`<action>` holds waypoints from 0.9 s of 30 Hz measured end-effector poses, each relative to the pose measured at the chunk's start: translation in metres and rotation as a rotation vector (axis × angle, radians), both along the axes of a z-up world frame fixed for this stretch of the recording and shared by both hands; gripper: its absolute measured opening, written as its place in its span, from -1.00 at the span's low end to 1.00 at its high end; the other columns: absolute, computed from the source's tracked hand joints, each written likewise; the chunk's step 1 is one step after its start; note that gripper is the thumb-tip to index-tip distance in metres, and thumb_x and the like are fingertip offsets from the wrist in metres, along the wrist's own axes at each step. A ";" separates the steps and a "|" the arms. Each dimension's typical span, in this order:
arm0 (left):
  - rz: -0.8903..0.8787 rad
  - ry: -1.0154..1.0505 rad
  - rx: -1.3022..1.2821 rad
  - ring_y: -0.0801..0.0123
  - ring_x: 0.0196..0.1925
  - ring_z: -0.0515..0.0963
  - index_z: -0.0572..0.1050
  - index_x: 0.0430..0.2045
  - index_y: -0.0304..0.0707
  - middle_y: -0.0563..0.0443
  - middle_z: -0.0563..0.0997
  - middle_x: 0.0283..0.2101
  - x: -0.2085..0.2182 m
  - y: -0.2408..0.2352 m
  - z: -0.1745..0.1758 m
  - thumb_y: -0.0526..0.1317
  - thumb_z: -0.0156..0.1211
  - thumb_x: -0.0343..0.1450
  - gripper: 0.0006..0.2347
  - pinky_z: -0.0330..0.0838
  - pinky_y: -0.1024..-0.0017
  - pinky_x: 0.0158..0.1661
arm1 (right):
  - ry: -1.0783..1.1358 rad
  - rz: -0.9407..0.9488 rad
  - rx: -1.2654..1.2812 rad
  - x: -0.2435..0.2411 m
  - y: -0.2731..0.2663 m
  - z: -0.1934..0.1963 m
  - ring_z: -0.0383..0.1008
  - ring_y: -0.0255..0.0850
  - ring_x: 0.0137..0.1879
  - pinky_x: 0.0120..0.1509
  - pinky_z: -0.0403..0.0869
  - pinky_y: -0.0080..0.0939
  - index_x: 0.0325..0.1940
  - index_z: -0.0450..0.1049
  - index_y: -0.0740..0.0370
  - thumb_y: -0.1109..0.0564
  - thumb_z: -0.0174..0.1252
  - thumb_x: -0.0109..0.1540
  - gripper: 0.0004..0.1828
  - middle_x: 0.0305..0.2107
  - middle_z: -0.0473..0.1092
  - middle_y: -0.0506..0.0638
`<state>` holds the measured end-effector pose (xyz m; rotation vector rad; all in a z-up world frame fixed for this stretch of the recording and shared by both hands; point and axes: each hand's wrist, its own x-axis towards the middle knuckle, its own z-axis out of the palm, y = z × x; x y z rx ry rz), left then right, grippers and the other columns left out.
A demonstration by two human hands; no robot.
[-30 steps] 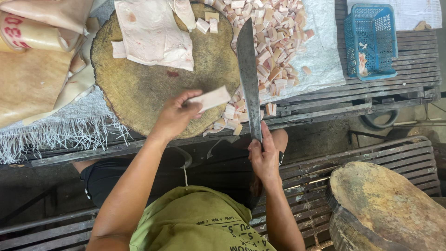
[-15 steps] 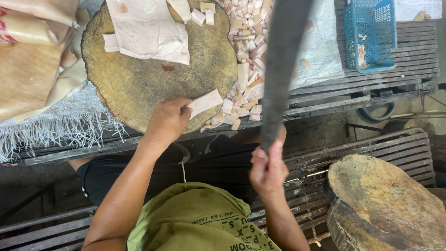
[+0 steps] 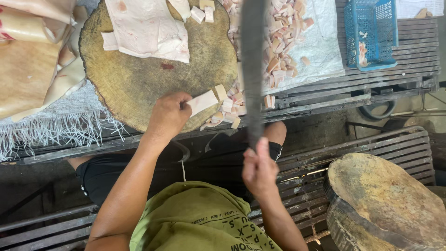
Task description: The person cuts sheets of pork fat into small cubes on a round wooden chopping block using a large knife. They repeatedly slice the fat into strips and then dice them, accumulating the cubes on a white sheet beside the block.
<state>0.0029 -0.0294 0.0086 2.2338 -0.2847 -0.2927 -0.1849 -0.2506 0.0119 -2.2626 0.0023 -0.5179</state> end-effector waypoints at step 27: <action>0.025 0.045 -0.057 0.11 -0.25 0.72 0.54 -0.30 -0.40 -0.20 0.68 -0.26 0.003 0.003 -0.007 -0.29 0.32 0.35 -0.84 0.59 0.25 -0.20 | -0.057 0.001 -0.005 -0.012 0.000 0.027 0.63 -0.06 -0.35 -0.30 0.59 -0.19 0.49 0.12 0.32 0.39 0.08 0.34 -0.38 -0.27 0.53 0.27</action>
